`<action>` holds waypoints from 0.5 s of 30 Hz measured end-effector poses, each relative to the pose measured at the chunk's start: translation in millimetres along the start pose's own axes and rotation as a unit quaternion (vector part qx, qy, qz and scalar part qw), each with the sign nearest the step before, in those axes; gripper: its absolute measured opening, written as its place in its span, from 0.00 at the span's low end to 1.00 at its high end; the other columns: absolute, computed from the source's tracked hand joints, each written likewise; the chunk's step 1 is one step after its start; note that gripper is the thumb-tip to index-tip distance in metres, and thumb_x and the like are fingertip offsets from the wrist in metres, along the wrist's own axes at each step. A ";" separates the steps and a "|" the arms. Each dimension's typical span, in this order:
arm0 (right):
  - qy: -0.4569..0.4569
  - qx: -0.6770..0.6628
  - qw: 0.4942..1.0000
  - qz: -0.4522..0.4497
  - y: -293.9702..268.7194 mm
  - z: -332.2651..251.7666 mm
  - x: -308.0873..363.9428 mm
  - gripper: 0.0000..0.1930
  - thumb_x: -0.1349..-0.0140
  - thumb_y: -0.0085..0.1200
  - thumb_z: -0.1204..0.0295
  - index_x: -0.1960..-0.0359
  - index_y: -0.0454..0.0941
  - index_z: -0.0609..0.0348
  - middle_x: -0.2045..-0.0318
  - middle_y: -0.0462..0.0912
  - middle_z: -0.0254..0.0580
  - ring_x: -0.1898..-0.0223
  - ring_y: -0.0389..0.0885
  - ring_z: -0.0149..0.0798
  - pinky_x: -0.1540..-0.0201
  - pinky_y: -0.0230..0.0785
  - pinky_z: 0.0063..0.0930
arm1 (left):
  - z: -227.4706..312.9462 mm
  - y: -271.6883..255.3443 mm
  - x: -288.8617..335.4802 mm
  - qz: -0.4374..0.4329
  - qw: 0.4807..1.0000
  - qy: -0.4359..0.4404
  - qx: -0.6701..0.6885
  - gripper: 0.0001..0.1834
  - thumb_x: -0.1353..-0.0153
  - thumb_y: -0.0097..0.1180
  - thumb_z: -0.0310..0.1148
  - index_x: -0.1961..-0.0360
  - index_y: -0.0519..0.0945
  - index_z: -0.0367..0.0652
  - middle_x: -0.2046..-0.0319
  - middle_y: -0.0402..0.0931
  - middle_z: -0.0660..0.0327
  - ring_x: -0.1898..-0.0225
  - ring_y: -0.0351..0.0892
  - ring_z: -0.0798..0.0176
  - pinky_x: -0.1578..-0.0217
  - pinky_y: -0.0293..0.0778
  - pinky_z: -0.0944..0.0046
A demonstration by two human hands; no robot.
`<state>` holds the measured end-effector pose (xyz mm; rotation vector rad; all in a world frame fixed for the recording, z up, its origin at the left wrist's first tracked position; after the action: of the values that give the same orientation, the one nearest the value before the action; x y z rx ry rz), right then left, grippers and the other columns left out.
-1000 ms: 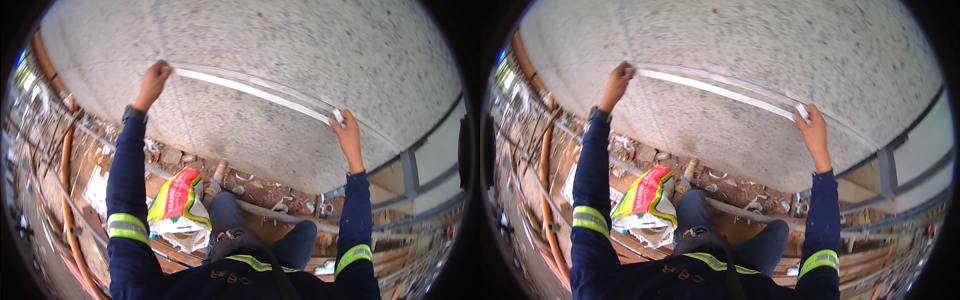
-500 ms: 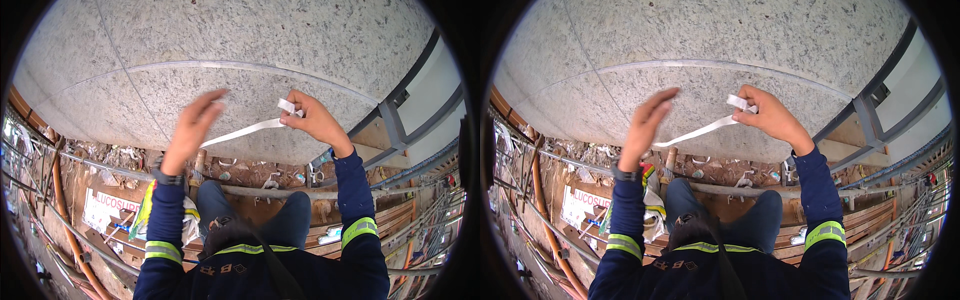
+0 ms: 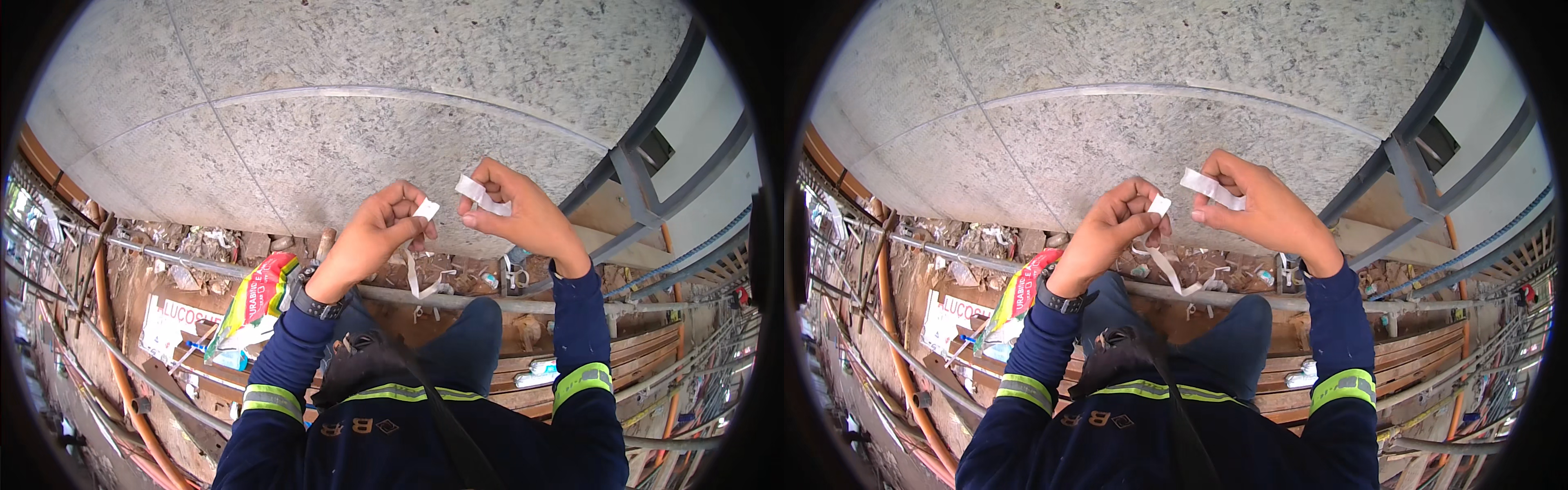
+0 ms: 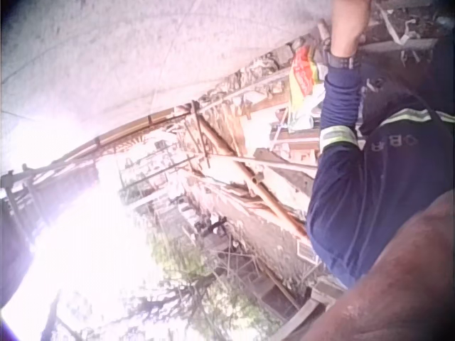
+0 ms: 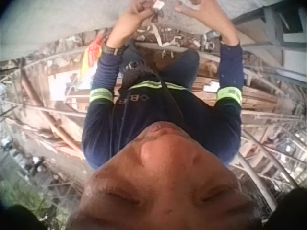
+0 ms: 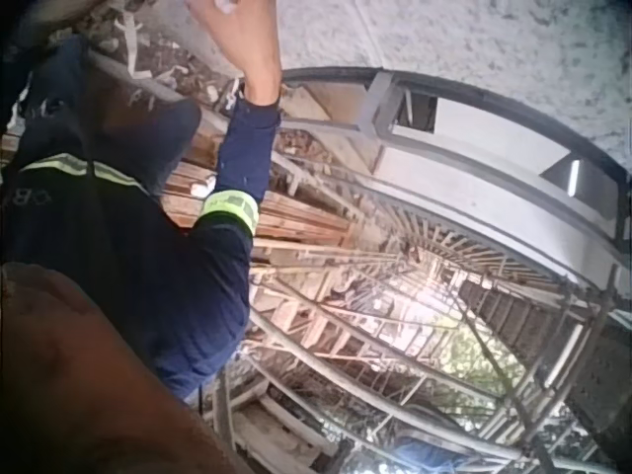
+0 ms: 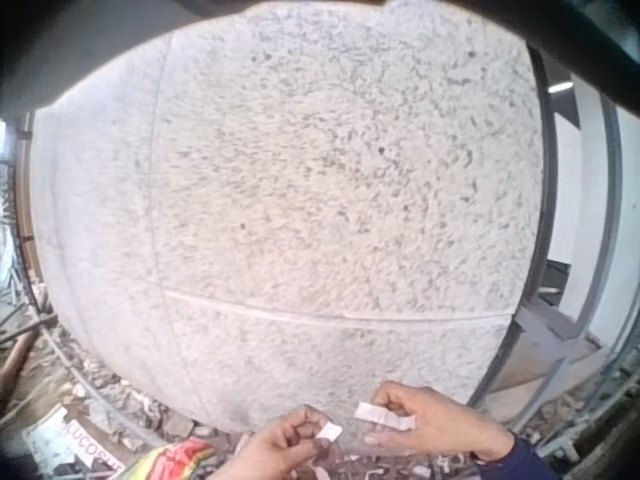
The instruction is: The person applies white tape along the seams of a curved stone or concrete wall. They unroll and tear pieces of tape, press them into the joints, and smooth them down by hand. The work is performed on scaffolding at a construction site.
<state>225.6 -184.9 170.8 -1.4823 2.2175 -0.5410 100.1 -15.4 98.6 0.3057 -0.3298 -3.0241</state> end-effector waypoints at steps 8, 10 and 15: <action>-0.079 0.101 0.989 -0.075 -4.6 -24.1 11.2 0.13 0.30 0.56 0.64 0.60 0.72 0.62 0.71 0.79 0.44 0.68 0.77 0.40 0.62 0.69 0.34 | 24.0 10.2 10.7 0.022 0.985 -0.036 -0.169 0.06 0.29 0.54 0.28 0.58 0.79 0.38 0.71 0.84 0.65 0.76 0.70 0.79 0.74 0.68 0.74; -0.078 0.150 0.981 -0.098 -2.6 -27.0 9.1 0.13 0.29 0.54 0.63 0.61 0.72 0.62 0.73 0.78 0.44 0.71 0.76 0.41 0.66 0.66 0.36 | 26.1 11.4 10.1 0.020 0.978 -0.040 -0.203 0.07 0.28 0.54 0.30 0.59 0.81 0.38 0.73 0.83 0.66 0.78 0.68 0.80 0.76 0.65 0.74; -0.099 0.223 0.960 -0.136 -4.5 -32.4 4.3 0.12 0.30 0.54 0.64 0.62 0.72 0.62 0.74 0.77 0.46 0.73 0.75 0.47 0.68 0.65 0.39 | 37.7 19.8 8.2 0.010 0.971 -0.032 -0.238 0.08 0.28 0.53 0.30 0.59 0.81 0.37 0.74 0.83 0.67 0.78 0.66 0.81 0.78 0.63 0.74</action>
<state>210.1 -187.6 199.8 -1.5182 1.6122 -0.8716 85.6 -27.8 137.4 0.1632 0.3851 -2.9692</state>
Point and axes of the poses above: each hand's wrist, its own x-axis away from the middle knuckle, its own y-axis out of the palm, z = x × y, the point moved 3 cm from there along -x, towards the middle knuckle
